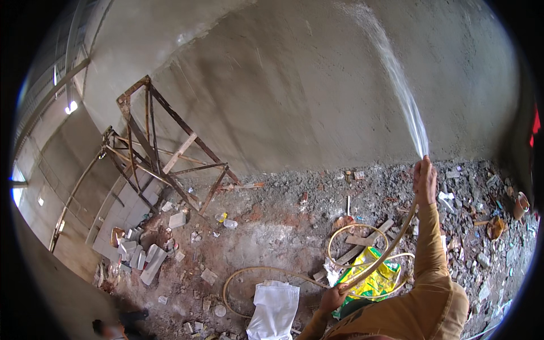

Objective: The person uses a hose to spray water onto a concrete wall and the surrounding floor area in a construction site. They move the hose back and forth to cover different sections of the wall and floor.

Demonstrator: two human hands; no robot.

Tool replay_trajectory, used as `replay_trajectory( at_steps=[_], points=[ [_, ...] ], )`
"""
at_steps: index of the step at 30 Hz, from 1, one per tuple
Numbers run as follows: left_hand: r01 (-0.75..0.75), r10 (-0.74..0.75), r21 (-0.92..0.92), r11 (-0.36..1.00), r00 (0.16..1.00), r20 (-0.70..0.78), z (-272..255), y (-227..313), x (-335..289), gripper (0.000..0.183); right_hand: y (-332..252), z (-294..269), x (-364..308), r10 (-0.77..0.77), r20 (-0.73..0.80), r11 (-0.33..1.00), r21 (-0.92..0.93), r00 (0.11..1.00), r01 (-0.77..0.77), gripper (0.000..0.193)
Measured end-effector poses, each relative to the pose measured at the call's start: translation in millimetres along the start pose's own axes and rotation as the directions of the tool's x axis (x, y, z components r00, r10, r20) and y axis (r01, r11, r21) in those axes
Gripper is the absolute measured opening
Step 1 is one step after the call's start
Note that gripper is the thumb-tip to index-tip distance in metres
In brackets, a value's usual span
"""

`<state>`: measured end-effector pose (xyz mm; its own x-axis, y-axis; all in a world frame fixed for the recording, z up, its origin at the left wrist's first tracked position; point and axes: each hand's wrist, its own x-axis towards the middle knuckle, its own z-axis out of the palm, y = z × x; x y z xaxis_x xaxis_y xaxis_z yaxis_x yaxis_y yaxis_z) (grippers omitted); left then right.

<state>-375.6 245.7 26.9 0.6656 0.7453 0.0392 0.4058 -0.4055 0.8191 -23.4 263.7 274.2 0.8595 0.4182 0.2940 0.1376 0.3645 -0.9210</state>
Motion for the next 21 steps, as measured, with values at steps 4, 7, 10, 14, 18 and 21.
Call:
replay_trajectory(
  at_steps=[4, 7, 10, 14, 18, 21],
  points=[
    [0.071, -0.073, -0.035, 0.997, 0.997, -0.038, -19, -13, 8, 0.023, 24, 54, 8, -0.104, 0.072, 0.995, 0.000, 0.992, 0.105, 0.044],
    [0.069, -0.079, -0.109, 0.992, 0.993, -0.089, -39, -10, 15, 0.022, -1, 79, 0, -0.001, 0.123, 0.996, 0.091, 0.992, -0.010, 0.042],
    [-0.003, -0.010, -0.099, 0.995, 0.992, -0.124, -48, -8, 27, 0.020, -6, 80, 9, -0.018, 0.061, 0.991, 0.134, 0.998, 0.009, 0.042],
    [-0.002, 0.002, -0.043, 0.999, 1.000, 0.007, -53, -20, 51, 0.022, -13, 63, 17, -0.008, -0.034, 0.984, 0.179, 0.999, 0.014, 0.041],
    [-0.067, 0.067, -0.013, 0.998, 0.997, 0.027, -51, -19, 68, 0.023, -25, 49, 18, -0.024, -0.099, 0.989, 0.145, 0.995, 0.039, 0.040],
    [-0.118, 0.119, -0.053, 0.992, 0.993, 0.026, -43, -29, 72, 0.023, -25, 53, 17, -0.045, -0.114, 0.994, 0.092, 0.992, 0.056, 0.041]
  ],
)
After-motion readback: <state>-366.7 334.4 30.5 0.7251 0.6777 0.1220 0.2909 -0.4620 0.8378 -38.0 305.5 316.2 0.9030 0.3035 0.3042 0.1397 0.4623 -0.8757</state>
